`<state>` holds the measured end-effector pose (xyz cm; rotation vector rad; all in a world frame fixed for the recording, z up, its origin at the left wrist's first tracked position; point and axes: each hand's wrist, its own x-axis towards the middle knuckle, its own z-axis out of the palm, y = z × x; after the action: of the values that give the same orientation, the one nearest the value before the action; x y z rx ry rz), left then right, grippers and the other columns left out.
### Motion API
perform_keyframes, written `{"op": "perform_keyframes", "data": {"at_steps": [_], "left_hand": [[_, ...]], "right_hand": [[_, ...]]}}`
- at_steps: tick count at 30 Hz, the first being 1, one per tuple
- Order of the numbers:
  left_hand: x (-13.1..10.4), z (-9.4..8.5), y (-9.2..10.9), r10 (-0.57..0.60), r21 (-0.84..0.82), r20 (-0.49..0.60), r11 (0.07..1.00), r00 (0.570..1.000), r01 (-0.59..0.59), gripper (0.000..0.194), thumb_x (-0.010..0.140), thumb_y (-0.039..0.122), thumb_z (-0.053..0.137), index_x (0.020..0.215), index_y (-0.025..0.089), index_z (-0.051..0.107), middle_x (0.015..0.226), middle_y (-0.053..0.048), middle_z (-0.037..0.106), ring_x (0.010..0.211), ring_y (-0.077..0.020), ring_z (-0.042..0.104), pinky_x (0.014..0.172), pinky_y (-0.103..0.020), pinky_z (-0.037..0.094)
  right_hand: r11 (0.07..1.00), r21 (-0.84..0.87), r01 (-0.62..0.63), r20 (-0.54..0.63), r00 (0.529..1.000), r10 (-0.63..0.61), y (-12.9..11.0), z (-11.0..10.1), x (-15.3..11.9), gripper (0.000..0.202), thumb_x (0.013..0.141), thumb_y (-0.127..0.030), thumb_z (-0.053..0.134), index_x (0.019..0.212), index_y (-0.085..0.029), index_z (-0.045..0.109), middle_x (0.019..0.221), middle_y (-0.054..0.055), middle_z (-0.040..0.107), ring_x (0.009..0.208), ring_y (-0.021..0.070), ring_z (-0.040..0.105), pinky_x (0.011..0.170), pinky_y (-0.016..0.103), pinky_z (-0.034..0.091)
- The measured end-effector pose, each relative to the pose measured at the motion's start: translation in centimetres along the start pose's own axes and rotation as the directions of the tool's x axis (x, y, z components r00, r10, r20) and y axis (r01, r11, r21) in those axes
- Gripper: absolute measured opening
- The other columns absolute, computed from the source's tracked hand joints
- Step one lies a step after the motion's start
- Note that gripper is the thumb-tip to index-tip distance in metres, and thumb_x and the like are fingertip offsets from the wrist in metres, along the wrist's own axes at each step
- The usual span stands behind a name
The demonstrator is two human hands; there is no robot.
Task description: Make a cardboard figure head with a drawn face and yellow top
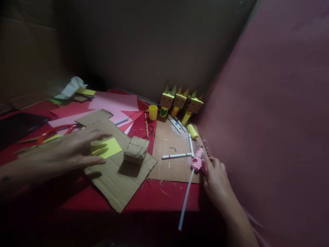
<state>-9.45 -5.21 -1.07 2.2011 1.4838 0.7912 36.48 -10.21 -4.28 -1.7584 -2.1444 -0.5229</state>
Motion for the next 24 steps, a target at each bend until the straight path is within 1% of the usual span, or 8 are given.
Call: {"op": "perform_keyframes", "data": {"at_steps": [2,5,8,10,14,19,22,24], "left_hand": [[-0.3,-0.7,-0.5,-0.053,0.074,0.058,0.996,0.997,0.049,0.053,0.076,0.053,0.067,0.123,0.030,0.063,0.122,-0.010,0.065,0.110,-0.0390,0.059,0.088,-0.046,0.048],[-0.5,-0.9,-1.6,-0.079,0.174,0.029,0.982,0.996,0.072,0.059,0.078,0.051,0.066,0.131,0.024,0.058,0.126,-0.016,0.062,0.117,-0.0418,0.055,0.092,-0.050,0.046],[-0.4,-0.7,-2.2,-0.073,0.248,0.011,0.966,0.997,0.068,0.052,0.081,0.049,0.062,0.122,0.018,0.060,0.116,-0.018,0.064,0.111,-0.0402,0.056,0.090,-0.050,0.045],[-0.3,-0.5,-1.8,-0.087,0.261,0.031,0.962,0.996,0.076,0.047,0.083,0.050,0.061,0.117,0.017,0.060,0.110,-0.017,0.065,0.105,-0.0381,0.058,0.086,-0.048,0.046],[0.4,-0.3,0.1,-0.120,0.284,0.040,0.953,0.992,0.104,0.053,0.071,0.052,0.073,0.111,0.018,0.062,0.105,-0.015,0.065,0.099,-0.0384,0.058,0.079,-0.044,0.045],[1.5,-0.5,1.5,-0.240,0.101,0.044,0.967,0.970,0.235,0.035,0.054,0.036,0.082,0.082,0.023,0.065,0.084,-0.007,0.065,0.082,-0.0322,0.058,0.064,-0.035,0.037],[1.5,-0.6,1.3,-0.244,-0.014,0.023,0.970,0.969,0.245,0.018,0.063,0.035,0.074,0.069,0.023,0.062,0.073,-0.003,0.063,0.073,-0.0262,0.057,0.060,-0.032,0.036],[1.2,-0.6,1.2,-0.262,-0.132,0.010,0.956,0.965,0.261,0.018,0.071,0.038,0.068,0.066,0.022,0.063,0.067,-0.001,0.063,0.068,-0.0236,0.058,0.058,-0.031,0.039]], "right_hand": [[0.999,0.024,0.047,-0.030,0.998,-0.047,-1.6,-1.8,0.5,0.050,0.094,-0.017,0.043,0.143,-0.022,0.049,0.107,0.018,0.061,0.089,0.0323,0.061,0.074,0.051,0.057],[0.962,0.191,0.194,-0.075,0.980,-0.182,-6.2,-5.2,1.0,0.045,0.097,-0.021,0.044,0.142,-0.024,0.046,0.119,0.016,0.062,0.105,0.0317,0.064,0.080,0.047,0.060],[0.879,0.365,0.306,0.056,0.935,-0.349,-11.4,-7.8,1.4,0.045,0.097,-0.020,0.046,0.141,-0.027,0.046,0.126,0.013,0.063,0.112,0.0270,0.066,0.083,0.039,0.062],[0.827,0.448,0.340,0.091,0.903,-0.421,-13.8,-8.4,2.0,0.047,0.097,-0.019,0.046,0.143,-0.030,0.046,0.126,0.012,0.064,0.111,0.0270,0.067,0.084,0.041,0.063],[0.808,0.529,0.258,0.025,0.948,-0.318,-15.1,-7.1,4.4,0.065,0.093,-0.021,0.053,0.153,-0.030,0.032,0.131,0.015,0.060,0.111,0.0327,0.066,0.085,0.050,0.061],[0.773,0.619,0.139,0.187,0.930,-0.317,-14.5,-4.5,8.2,0.086,0.083,-0.026,0.066,0.158,-0.024,0.023,0.134,0.020,0.056,0.114,0.0353,0.062,0.088,0.052,0.058],[0.749,0.659,0.071,0.287,0.896,-0.338,-14.6,-3.2,9.5,0.096,0.080,-0.026,0.070,0.160,-0.020,0.017,0.136,0.022,0.054,0.120,0.0369,0.058,0.091,0.052,0.056],[0.722,0.691,0.043,0.310,0.884,-0.349,-14.7,-2.2,9.8,0.098,0.080,-0.026,0.071,0.160,-0.021,0.015,0.127,0.020,0.059,0.115,0.0343,0.061,0.089,0.050,0.055]]}}
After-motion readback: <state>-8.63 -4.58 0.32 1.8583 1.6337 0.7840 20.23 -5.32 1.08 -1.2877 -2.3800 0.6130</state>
